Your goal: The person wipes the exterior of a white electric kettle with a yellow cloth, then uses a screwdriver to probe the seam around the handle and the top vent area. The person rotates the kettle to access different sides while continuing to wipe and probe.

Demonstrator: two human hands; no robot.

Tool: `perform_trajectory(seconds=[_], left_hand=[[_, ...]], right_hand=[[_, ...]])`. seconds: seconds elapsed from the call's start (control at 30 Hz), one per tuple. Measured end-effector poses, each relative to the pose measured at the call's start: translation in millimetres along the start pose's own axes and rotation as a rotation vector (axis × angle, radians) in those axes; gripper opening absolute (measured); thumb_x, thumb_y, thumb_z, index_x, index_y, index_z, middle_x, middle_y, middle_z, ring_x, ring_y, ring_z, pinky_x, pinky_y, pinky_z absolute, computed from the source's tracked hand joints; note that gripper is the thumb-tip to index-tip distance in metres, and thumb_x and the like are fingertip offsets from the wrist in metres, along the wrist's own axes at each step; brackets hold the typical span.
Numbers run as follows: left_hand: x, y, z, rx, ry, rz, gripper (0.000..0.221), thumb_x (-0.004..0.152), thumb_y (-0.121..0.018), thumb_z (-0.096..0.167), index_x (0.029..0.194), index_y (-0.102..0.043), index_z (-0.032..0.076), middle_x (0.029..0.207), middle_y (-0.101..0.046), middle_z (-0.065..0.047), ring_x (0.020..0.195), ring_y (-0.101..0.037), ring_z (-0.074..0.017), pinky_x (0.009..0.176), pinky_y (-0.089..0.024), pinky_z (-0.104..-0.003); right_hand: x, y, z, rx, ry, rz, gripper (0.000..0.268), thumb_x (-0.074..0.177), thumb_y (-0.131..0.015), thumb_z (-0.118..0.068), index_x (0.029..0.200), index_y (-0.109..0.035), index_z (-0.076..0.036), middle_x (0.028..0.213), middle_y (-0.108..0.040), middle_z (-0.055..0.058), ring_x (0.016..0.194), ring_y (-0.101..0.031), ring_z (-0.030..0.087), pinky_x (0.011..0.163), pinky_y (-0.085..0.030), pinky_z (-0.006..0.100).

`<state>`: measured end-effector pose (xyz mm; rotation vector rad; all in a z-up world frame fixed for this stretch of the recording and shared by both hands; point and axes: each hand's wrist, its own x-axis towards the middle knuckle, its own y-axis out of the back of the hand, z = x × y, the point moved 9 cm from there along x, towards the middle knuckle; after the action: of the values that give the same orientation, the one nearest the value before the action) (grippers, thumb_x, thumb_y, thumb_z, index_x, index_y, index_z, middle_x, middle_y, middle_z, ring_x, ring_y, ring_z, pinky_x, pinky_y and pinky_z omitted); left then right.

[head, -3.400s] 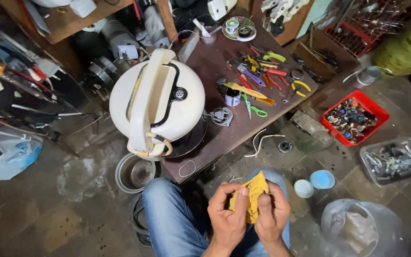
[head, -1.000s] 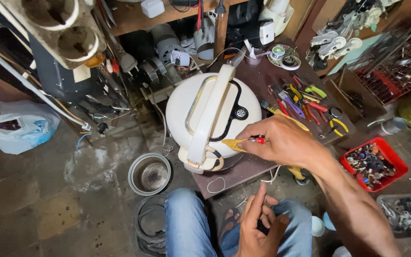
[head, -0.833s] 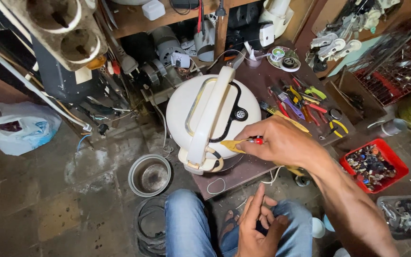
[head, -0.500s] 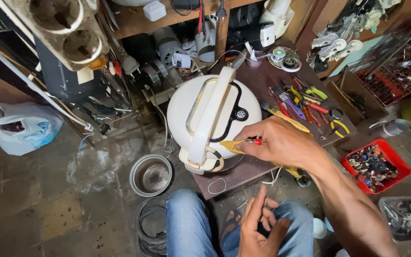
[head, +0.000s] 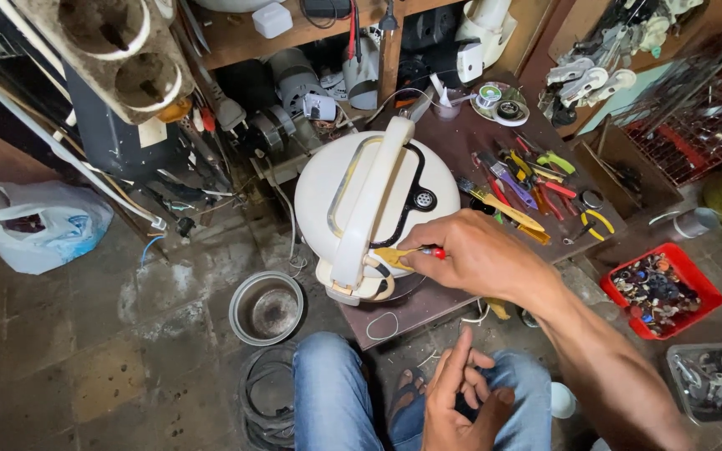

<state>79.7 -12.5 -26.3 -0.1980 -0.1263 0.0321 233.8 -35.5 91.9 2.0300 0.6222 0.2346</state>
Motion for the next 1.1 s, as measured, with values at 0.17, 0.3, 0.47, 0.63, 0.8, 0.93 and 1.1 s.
perform_trajectory(seconds=[0.17, 0.3, 0.47, 0.63, 0.8, 0.93, 1.1], left_hand=[[1, 4, 1, 0.025, 0.005, -0.007, 0.075, 0.082, -0.074, 0.003, 0.151, -0.043, 0.011, 0.103, -0.065, -0.009, 0.063, -0.05, -0.0087, 0.055, -0.042, -0.026], [-1, 1, 0, 0.032, -0.019, 0.036, 0.079, 0.075, -0.074, -0.002, 0.149, -0.047, 0.012, 0.099, -0.067, -0.009, 0.059, -0.049, -0.008, 0.054, -0.042, -0.025], [-1, 3, -1, 0.025, 0.055, 0.02, 0.073, 0.083, -0.076, 0.012, 0.15, -0.046, 0.014, 0.102, -0.065, -0.007, 0.062, -0.047, -0.01, 0.054, -0.04, -0.028], [-2, 4, 2, 0.051, -0.037, 0.034, 0.075, 0.08, -0.076, 0.004, 0.148, -0.048, 0.012, 0.1, -0.067, -0.008, 0.06, -0.048, -0.0073, 0.052, -0.041, -0.024], [-4, 1, 0, 0.047, -0.088, 0.046, 0.081, 0.072, -0.078, -0.001, 0.147, -0.05, 0.01, 0.096, -0.067, -0.009, 0.056, -0.045, -0.0064, 0.051, -0.04, -0.022], [-4, -1, -4, 0.018, 0.0, 0.046, 0.078, 0.075, -0.077, 0.003, 0.148, -0.05, 0.013, 0.099, -0.067, -0.007, 0.058, -0.047, -0.0079, 0.052, -0.039, -0.025], [-4, 0, -1, -0.02, -0.027, 0.035, 0.076, 0.078, -0.077, 0.006, 0.148, -0.048, 0.011, 0.101, -0.066, -0.008, 0.06, -0.048, -0.0082, 0.052, -0.038, -0.025]], right_hand=[[-3, 4, 8, 0.005, -0.028, 0.037, 0.021, 0.089, -0.064, -0.03, 0.096, -0.08, -0.018, 0.068, -0.076, -0.002, 0.043, -0.036, 0.016, 0.051, -0.036, 0.035], [2, -3, 2, 0.03, 0.017, 0.032, 0.019, 0.09, -0.065, -0.027, 0.096, -0.08, -0.017, 0.055, -0.067, 0.001, 0.042, -0.036, 0.013, 0.047, -0.031, 0.034], [3, -4, -2, 0.019, 0.009, 0.011, 0.022, 0.093, -0.063, -0.03, 0.095, -0.078, -0.015, 0.052, -0.056, 0.009, 0.048, -0.037, 0.018, 0.052, -0.032, 0.038], [-8, -1, 9, 0.009, -0.137, -0.012, 0.022, 0.092, -0.063, -0.033, 0.097, -0.08, -0.019, 0.049, -0.053, 0.003, 0.042, -0.029, 0.016, 0.047, -0.027, 0.036], [-5, -5, 6, 0.066, -0.066, 0.024, 0.021, 0.091, -0.064, -0.027, 0.096, -0.08, -0.014, 0.049, -0.051, 0.003, 0.045, -0.028, 0.014, 0.047, -0.03, 0.035], [-1, -7, 2, 0.036, -0.058, 0.008, 0.024, 0.092, -0.062, -0.03, 0.102, -0.077, -0.015, 0.055, -0.065, 0.007, 0.043, -0.036, 0.018, 0.051, -0.034, 0.037], [-9, -1, 13, -0.016, -0.153, -0.025, 0.023, 0.094, -0.062, -0.035, 0.098, -0.079, -0.021, 0.047, -0.05, 0.002, 0.041, -0.026, 0.015, 0.045, -0.022, 0.036]])
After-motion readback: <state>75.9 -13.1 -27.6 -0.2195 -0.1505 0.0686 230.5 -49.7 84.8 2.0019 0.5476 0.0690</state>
